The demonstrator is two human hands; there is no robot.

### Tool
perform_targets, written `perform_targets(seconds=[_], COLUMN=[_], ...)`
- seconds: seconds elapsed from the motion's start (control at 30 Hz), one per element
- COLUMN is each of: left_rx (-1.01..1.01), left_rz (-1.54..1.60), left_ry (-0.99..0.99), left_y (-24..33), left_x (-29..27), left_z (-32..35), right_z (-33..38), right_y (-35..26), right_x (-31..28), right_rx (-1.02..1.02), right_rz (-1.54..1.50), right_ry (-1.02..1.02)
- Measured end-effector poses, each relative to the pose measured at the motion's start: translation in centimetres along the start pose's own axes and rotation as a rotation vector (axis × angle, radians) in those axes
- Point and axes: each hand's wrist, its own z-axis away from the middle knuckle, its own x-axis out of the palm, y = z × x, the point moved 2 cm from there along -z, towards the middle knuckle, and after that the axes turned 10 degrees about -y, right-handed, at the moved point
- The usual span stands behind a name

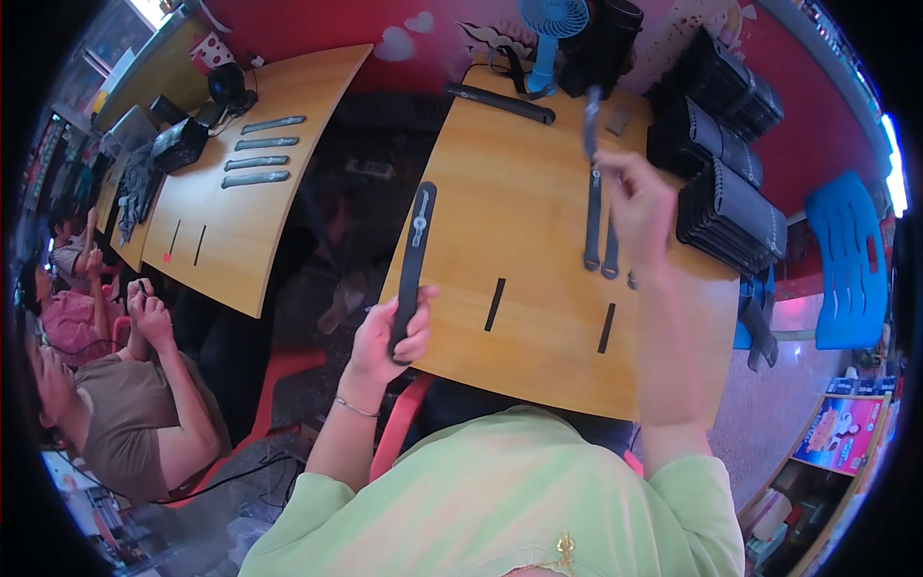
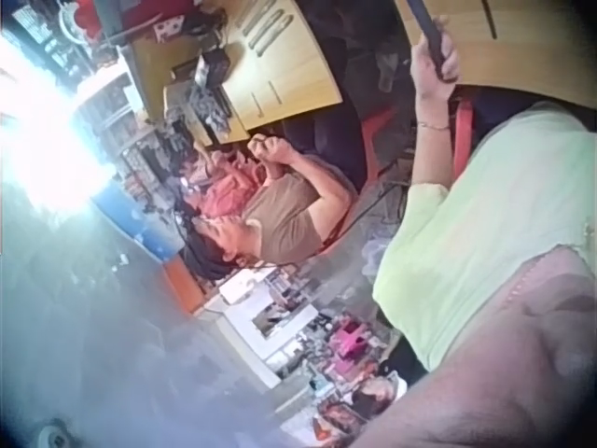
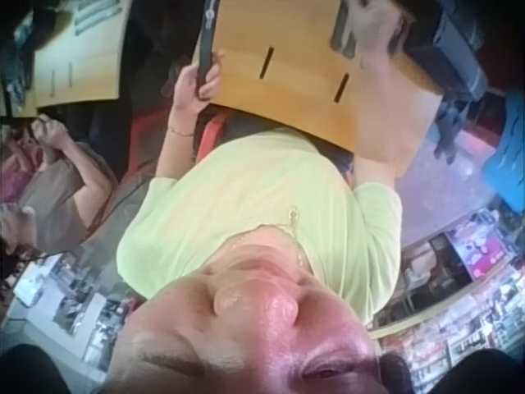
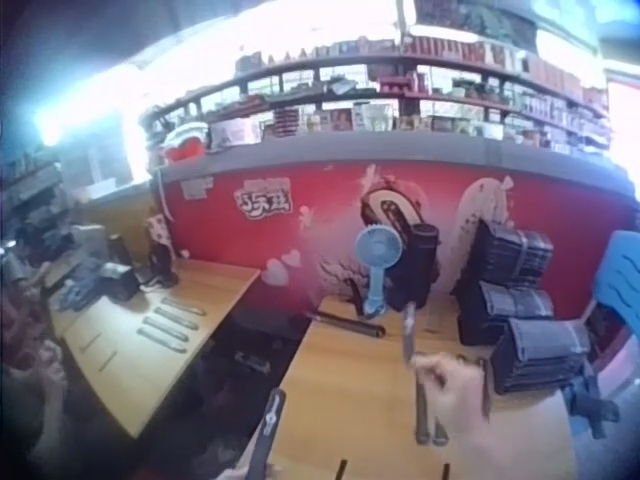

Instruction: Inspecting and sorting black watch straps or bands at a workstation.

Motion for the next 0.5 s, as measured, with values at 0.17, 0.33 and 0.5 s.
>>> perform_targets(seconds=[0.17, 0.33, 0.5], left_rx=[0.128, 0.221, 0.220], left_rz=[0.123, 0.089, -0.024], left_ry=[-0.048, 0.027, -0.130], left_y=[-1.5, -2.9, -3.3], left_x=[1.6, 1.9, 2.3], left_z=[-2.6, -3.4, -3.4], right_z=[5.8, 8.2, 7.6], right_y=[0.7, 0.4, 1.6], right_x=[4.0, 4.2, 4.2], right_rx=[0.051, 0.051, 0.112], right_rz=[0.329, 0.387, 0.383], right_ry=[-0.451, -0.613, -0.614])
